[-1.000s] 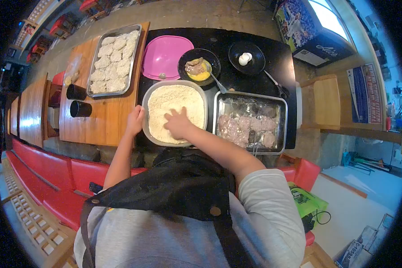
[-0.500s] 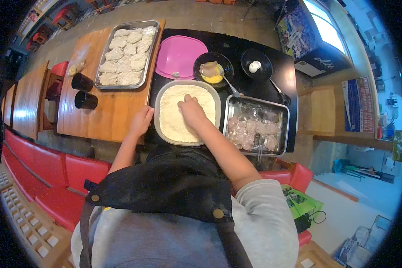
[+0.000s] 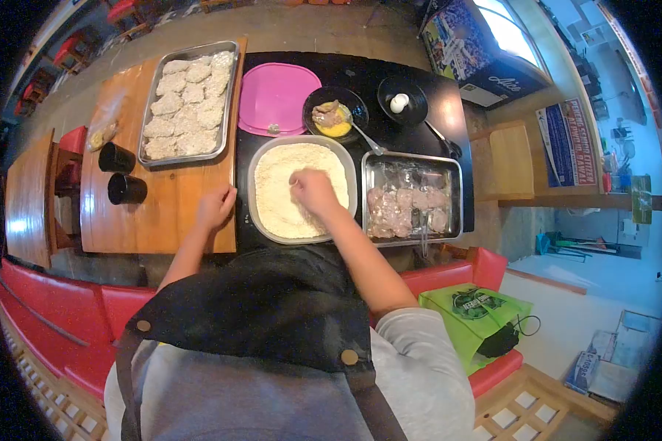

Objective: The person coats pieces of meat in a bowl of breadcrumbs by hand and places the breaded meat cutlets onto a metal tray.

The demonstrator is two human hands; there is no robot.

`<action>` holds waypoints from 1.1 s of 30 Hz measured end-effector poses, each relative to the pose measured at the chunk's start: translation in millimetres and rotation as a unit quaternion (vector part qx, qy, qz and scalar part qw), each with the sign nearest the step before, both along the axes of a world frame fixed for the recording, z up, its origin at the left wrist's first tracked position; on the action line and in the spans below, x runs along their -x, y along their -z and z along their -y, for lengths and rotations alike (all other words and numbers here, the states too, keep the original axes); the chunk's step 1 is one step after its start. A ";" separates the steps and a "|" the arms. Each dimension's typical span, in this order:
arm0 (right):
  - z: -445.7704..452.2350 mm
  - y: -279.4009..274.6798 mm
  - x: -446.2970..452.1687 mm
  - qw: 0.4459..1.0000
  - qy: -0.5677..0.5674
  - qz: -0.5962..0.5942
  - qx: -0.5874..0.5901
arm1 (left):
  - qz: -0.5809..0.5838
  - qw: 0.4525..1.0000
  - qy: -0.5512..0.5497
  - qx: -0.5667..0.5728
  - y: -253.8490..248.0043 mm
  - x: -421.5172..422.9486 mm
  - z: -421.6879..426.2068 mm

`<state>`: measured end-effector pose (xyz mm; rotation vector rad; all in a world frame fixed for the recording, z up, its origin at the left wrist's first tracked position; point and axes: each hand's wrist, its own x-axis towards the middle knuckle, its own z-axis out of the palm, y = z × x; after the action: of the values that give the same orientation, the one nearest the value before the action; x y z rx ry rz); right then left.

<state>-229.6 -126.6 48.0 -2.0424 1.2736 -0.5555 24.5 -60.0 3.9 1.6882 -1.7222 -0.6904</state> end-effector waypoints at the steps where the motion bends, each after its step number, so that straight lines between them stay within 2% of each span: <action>1: -3.7 17.4 2.4 1.000 -0.002 0.001 -0.002 | 0.001 1.000 -0.002 -0.002 0.4 2.4 4.3; 3: -4.7 29.5 1.9 0.990 -0.039 -0.081 0.105 | 0.054 0.998 -0.021 0.003 -1.4 6.3 14.6; 4: -6.2 25.6 1.5 0.996 -0.053 -0.061 0.048 | 0.057 0.998 -0.035 -0.001 -2.9 9.9 16.7; 5: -10.8 24.3 -2.4 0.996 -0.061 -0.055 0.040 | 0.103 0.993 -0.056 -0.009 -3.9 13.7 14.8; 7: -19.5 21.7 -7.5 0.965 -0.238 -0.015 0.106 | 0.152 0.985 -0.078 -0.026 -1.7 16.6 11.0; 8: -19.0 20.5 -6.0 0.948 -0.281 -0.107 0.102 | 0.145 0.985 -0.090 -0.021 -0.5 18.2 11.4; 9: -14.1 22.3 -4.5 0.947 -0.287 -0.103 0.099 | 0.137 0.985 -0.103 -0.014 2.0 18.7 13.2; 11: -1.2 26.3 -2.5 0.925 -0.301 -0.230 0.012 | 0.144 0.984 -0.103 -0.001 6.9 17.2 14.3; 12: 2.9 22.9 3.0 0.923 -0.309 -0.227 0.009 | 0.148 0.984 -0.093 0.016 9.5 15.9 12.8; 14: 13.0 0.3 15.8 0.961 -0.272 0.027 0.037 | 0.141 0.984 -0.111 0.003 12.2 15.5 12.4; 15: 14.1 -11.7 16.4 0.960 -0.275 0.026 0.034 | 0.131 0.984 -0.122 -0.005 14.1 17.0 13.1; 17: 15.9 -30.2 17.6 0.983 -0.171 0.064 0.034 | 0.107 0.987 -0.121 -0.002 18.0 15.5 10.9; 18: 12.5 -17.3 13.0 0.980 -0.172 0.077 0.072 | 0.126 0.986 -0.106 0.013 16.9 14.1 12.5; 19: 9.6 -10.6 10.7 0.971 -0.223 0.077 0.048 | 0.146 0.985 -0.092 0.030 14.6 14.0 16.0; 21: -1.5 3.1 6.3 0.953 -0.232 -0.031 0.190 | 0.136 0.986 -0.097 0.014 10.2 18.1 15.2; 22: -1.5 3.3 10.9 0.955 -0.225 -0.033 0.189 | 0.128 0.986 -0.105 0.013 9.0 19.4 14.8; 24: 4.4 -0.8 19.9 0.980 -0.124 0.087 0.125 | 0.127 0.986 -0.109 0.021 6.4 19.8 16.8; 25: 18.7 -8.8 26.3 0.984 -0.038 0.055 0.168 | 0.126 0.986 -0.103 0.023 6.4 20.0 16.3; 26: 35.6 -21.4 49.4 0.973 0.020 -0.027 0.229 | 0.136 0.985 -0.106 0.014 6.3 20.2 16.0; 27: 53.8 -13.6 69.8 0.962 0.114 -0.055 0.242 | 0.147 0.983 -0.112 0.006 5.6 20.5 17.0; 28: 70.1 -5.4 85.1 0.941 0.203 -0.116 0.243 | 0.148 0.982 -0.114 0.006 3.7 21.4 17.2; 29: 83.8 7.1 101.1 0.939 0.242 -0.183 0.165 | 0.147 0.983 -0.113 0.011 3.7 22.1 16.1; 30: 99.9 20.9 118.5 0.955 0.172 -0.231 0.069 | 0.153 0.981 -0.116 0.013 4.9 22.6 15.4; 31: 110.4 24.0 126.0 0.977 0.136 -0.157 -0.037 | 0.160 0.980 -0.120 0.018 4.6 22.8 16.9; 33: 120.3 21.7 127.6 0.972 0.119 -0.195 0.054 | 0.152 0.981 -0.124 0.011 2.1 23.1 15.8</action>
<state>-357.1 -246.9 26.3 -2.1728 1.7710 -0.3428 1.4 -75.8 1.9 2.0303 -1.6661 -0.3096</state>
